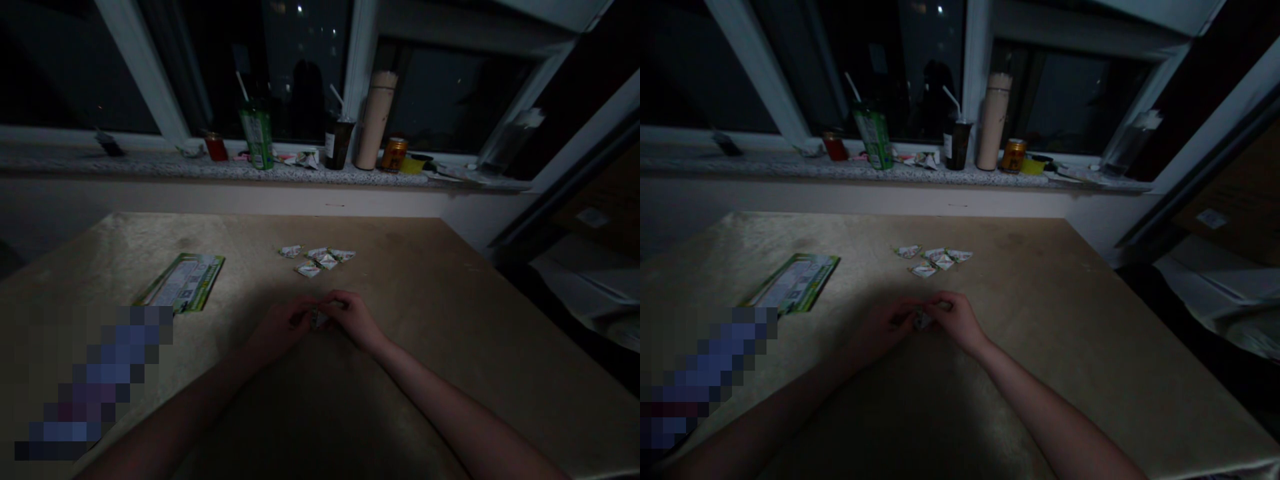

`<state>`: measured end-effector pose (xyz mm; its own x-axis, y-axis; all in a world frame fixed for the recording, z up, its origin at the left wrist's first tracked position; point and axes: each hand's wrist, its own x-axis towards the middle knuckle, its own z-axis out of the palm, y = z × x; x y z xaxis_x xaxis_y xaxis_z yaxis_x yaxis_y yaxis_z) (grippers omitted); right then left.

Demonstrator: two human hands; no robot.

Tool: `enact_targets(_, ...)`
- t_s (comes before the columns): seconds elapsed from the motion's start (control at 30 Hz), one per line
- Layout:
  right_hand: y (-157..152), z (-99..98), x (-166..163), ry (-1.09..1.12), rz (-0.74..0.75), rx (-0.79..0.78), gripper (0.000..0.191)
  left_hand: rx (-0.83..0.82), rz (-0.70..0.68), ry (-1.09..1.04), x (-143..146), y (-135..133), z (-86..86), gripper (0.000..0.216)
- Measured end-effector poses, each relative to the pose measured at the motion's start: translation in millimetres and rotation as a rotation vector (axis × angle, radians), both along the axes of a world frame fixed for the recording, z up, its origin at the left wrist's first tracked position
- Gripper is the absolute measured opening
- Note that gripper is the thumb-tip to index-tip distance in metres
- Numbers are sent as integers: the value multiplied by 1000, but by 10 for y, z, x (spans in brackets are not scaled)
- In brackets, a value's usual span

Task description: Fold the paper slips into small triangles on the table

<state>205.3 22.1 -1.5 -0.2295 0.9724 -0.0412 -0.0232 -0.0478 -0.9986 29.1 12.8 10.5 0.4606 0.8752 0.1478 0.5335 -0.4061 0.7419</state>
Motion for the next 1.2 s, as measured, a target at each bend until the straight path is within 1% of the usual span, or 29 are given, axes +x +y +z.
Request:
enact_targets(0.17,13,3,10,-35,7,10,18,-5,-2,28,-4,11,-16,26)
enact_targets(0.37,19,17,14,-27,11,10,16,7,-10,36,2,16,-25,25)
enact_targets(0.6,26,-16,9,-41,3,1,13,24,-19,36,1,2,-22,20)
enact_targets(0.8,24,-29,12,-36,2,12,14,41,15,49,-6,-11,-17,22)
enact_targets(1.07,21,-37,3,-13,-1,20,11,55,22,45,2,-13,-16,23)
enact_targets(1.2,15,-42,4,-8,-1,10,12,46,36,34,-8,-18,-26,22)
